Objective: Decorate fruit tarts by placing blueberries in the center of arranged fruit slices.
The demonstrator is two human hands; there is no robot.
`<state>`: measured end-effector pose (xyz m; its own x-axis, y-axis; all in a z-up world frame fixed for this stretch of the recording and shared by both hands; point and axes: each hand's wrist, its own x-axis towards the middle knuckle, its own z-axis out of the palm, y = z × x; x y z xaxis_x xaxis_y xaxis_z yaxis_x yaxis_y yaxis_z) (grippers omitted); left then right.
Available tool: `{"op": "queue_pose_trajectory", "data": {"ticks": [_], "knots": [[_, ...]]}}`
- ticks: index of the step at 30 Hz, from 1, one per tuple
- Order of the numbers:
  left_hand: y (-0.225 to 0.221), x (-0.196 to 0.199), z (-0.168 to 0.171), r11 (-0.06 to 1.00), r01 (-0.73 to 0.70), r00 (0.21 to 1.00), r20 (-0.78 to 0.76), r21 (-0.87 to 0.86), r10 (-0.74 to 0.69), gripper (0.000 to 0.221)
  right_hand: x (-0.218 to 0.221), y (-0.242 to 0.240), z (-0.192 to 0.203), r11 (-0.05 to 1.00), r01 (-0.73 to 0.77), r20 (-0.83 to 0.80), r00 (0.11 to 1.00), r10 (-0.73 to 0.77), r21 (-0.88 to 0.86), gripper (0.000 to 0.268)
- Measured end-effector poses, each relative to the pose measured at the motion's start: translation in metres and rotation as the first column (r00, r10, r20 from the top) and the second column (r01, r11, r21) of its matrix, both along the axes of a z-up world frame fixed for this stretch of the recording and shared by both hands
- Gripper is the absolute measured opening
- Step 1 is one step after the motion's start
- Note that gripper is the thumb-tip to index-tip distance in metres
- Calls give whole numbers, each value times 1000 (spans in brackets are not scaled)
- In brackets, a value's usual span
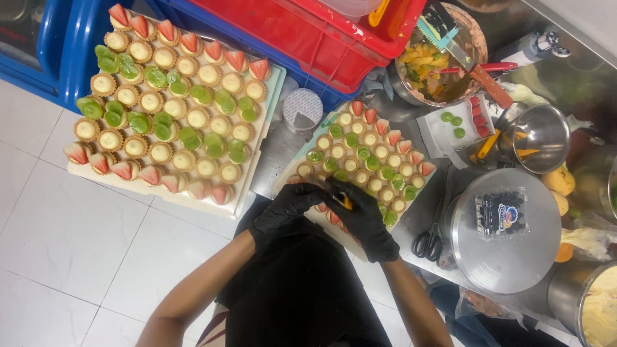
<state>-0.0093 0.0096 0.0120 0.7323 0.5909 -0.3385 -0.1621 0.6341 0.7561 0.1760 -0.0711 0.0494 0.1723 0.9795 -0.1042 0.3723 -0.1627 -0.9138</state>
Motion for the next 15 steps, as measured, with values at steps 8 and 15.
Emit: {"op": "queue_pose_trajectory", "data": {"ticks": [8, 15], "knots": [[3, -13, -28, 979, -169, 957, -258, -112, 135, 38, 36, 84, -102, 976, 90, 96, 989, -111, 197, 45], [-8, -33, -35, 931, -299, 953, -26, -209, 301, 41, 42, 118, -137, 994, 29, 227, 972, -52, 104, 42]]}}
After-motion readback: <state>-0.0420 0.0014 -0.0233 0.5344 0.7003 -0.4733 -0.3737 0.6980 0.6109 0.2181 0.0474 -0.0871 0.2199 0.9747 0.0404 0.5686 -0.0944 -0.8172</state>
